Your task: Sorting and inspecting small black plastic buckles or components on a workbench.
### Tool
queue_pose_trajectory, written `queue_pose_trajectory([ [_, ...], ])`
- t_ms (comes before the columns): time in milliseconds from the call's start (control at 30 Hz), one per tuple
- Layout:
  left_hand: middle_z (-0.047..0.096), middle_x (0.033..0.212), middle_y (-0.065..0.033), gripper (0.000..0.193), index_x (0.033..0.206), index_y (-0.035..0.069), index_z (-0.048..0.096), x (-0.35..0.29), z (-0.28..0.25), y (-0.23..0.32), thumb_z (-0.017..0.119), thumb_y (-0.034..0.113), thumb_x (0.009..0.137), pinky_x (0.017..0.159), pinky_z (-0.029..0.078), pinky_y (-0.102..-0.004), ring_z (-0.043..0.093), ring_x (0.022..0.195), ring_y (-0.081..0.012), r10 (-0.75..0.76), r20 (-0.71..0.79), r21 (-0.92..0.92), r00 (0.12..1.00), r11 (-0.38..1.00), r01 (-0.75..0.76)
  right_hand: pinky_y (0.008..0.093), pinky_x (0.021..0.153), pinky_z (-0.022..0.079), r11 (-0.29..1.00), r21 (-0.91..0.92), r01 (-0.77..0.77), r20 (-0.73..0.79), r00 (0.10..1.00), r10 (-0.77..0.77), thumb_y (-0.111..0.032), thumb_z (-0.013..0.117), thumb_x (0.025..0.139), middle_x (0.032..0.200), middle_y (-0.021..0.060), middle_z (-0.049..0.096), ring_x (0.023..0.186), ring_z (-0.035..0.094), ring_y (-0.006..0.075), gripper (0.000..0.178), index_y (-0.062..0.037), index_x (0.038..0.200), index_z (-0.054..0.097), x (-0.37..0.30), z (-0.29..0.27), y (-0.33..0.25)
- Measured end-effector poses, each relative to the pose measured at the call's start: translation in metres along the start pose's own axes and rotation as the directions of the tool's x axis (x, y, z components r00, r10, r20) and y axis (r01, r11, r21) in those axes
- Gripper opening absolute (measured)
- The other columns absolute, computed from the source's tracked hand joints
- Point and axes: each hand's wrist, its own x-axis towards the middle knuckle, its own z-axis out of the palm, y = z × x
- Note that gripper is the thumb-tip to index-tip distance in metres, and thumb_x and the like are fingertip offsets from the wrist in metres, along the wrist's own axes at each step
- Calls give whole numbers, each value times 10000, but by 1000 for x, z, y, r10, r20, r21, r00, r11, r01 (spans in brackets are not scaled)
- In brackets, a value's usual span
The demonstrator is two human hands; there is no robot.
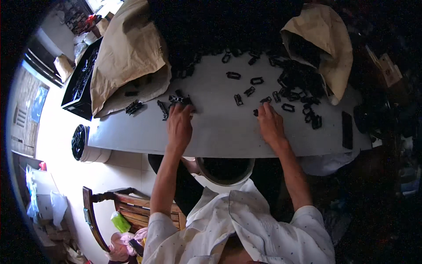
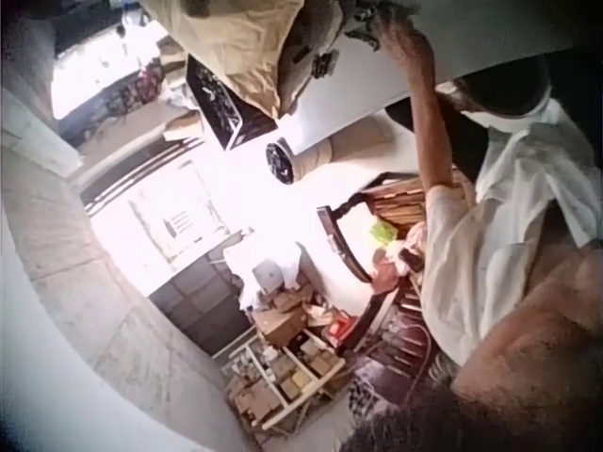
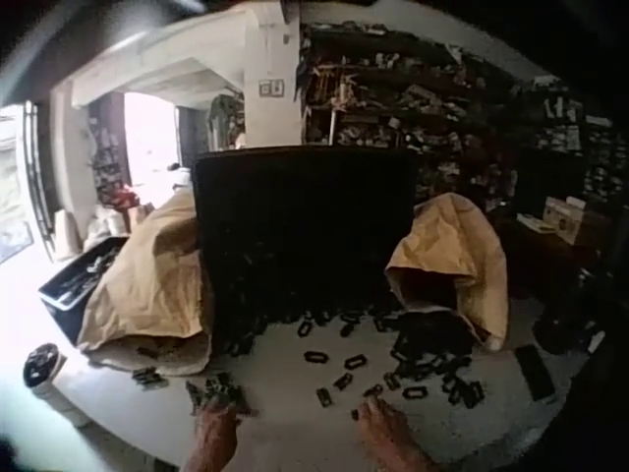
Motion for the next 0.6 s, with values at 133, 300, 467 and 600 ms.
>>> queue_pose_trajectory([
  [133, 431, 1270, -184, 231, 1007, 23, 598, 27, 2, -4, 453, 100, 845, 857, 424, -421, 384, 1180, -354, 104, 140, 456, 985, 876, -157, 389, 704, 473, 989, 146, -1, -108, 994, 17, -47, 616, 755, 974, 154, 518, 878, 552, 313, 274, 9, 990, 487, -9, -11, 1],
  [300, 508, 1185, -196, 269, 1057, 11, 568, 38, 5, -3, 486, 165, 851, 861, 433, -392, 482, 1101, -324, 46, 171, 98, 984, 993, -64, 349, 698, 456, 803, 595, -39, -35, 997, 74, -40, 594, 774, 896, 127, 531, 798, 555, 270, 229, 11, 973, 493, -19, -15, 9],
  [467, 590, 1034, -141, 285, 1070, 4, 539, 19, 17, 17, 581, 87, 801, 794, 492, -328, 574, 965, -235, -21, 268, -835, 963, 494, 243, 301, 674, 445, 497, 865, -71, 30, 996, 90, 27, 607, 742, 831, 110, 485, 753, 522, 215, 244, 20, 958, 495, -21, -34, -16],
  [600, 588, 999, -89, 293, 1060, 6, 537, -19, 38, 44, 611, 63, 782, 825, 491, -345, 576, 940, -219, 58, 321, -947, 945, 24, 320, 304, 647, 455, 680, 726, 102, -140, 990, 1, 45, 609, 721, 878, 118, 483, 767, 537, 237, 277, 4, 971, 497, -22, -50, -49],
])
